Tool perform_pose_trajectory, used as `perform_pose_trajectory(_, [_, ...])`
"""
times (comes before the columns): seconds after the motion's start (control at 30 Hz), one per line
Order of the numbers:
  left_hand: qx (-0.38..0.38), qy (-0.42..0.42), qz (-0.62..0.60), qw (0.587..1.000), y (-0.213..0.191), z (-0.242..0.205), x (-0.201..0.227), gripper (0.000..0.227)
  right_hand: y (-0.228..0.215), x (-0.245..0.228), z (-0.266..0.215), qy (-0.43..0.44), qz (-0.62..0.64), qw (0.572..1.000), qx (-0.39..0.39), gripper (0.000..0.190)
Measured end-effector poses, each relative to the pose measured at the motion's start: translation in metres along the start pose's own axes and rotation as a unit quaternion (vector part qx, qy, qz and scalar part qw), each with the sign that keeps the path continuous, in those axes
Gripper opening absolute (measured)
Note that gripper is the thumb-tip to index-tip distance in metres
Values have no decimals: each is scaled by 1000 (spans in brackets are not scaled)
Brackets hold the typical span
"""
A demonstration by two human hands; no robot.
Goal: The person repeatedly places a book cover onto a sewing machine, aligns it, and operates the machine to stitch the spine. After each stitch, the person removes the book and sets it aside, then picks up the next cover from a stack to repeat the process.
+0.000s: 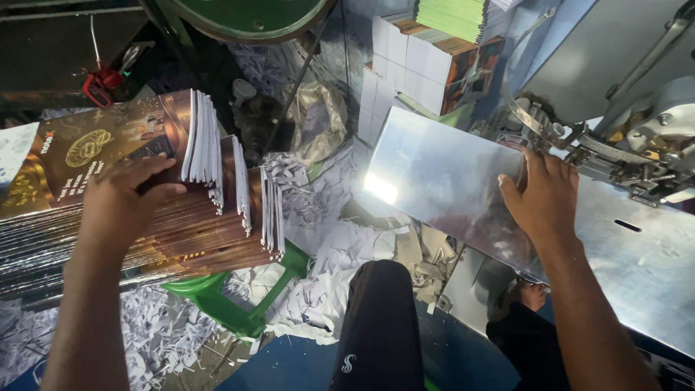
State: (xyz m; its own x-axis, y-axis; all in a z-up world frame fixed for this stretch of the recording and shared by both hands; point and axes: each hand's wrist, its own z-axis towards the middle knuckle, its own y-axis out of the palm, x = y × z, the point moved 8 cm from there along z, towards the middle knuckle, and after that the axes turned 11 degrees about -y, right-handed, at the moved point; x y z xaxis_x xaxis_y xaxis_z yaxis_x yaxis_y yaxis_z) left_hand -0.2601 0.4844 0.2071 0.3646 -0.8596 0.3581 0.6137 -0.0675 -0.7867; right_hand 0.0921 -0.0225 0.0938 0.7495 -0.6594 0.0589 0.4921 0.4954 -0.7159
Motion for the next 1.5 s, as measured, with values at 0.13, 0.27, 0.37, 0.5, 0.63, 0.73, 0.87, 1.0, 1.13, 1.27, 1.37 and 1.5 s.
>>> perform_pose_trajectory(0.13, [-46, -40, 6, 998, -3, 9, -4, 50, -3, -1, -1, -5, 8, 1000, 10, 63])
perform_pose_trajectory(0.27, [-10, 6, 27, 1000, -3, 11, -9, 32, -5, -4, 1, -4, 16, 1000, 8, 62])
perform_pose_trajectory(0.37, [67, 41, 102, 992, 8, 7, -14, 23, -6, -4, 1, -5, 16, 1000, 8, 62])
perform_pose_trajectory(0.5, [123, 49, 123, 984, 26, -1, -25, 22, -6, -6, 1, -12, 31, 999, 20, 64])
perform_pose_trajectory(0.63, [147, 61, 161, 974, 42, -9, -21, 18, -1, -6, -3, 1, 23, 999, 26, 64])
perform_pose_trajectory(0.73, [165, 90, 132, 973, 45, -22, -7, 12, 4, -8, -4, 22, 9, 999, 23, 65])
perform_pose_trajectory(0.87, [178, 97, 134, 970, 54, -24, 17, 15, 5, -21, 4, 67, -27, 997, 32, 60])
perform_pose_trajectory(1.0, [173, 88, 153, 969, 68, -22, 44, 13, 10, -62, 33, 85, 118, 987, 68, 43])
perform_pose_trajectory(1.13, [177, 115, 92, 973, 74, -31, 82, 25, 29, -131, 67, 88, 376, 922, 21, 39])
perform_pose_trajectory(1.27, [170, 134, 91, 972, 77, -44, 125, 25, 70, -215, 85, 228, 731, 630, -130, 63])
perform_pose_trajectory(1.37, [163, 159, 55, 972, 69, -56, 153, 26, 76, -262, 85, 303, 804, 469, -205, 60])
perform_pose_trajectory(1.5, [148, 187, -4, 971, 58, -67, 183, 31, 70, -289, 93, 316, 855, 365, -188, 44])
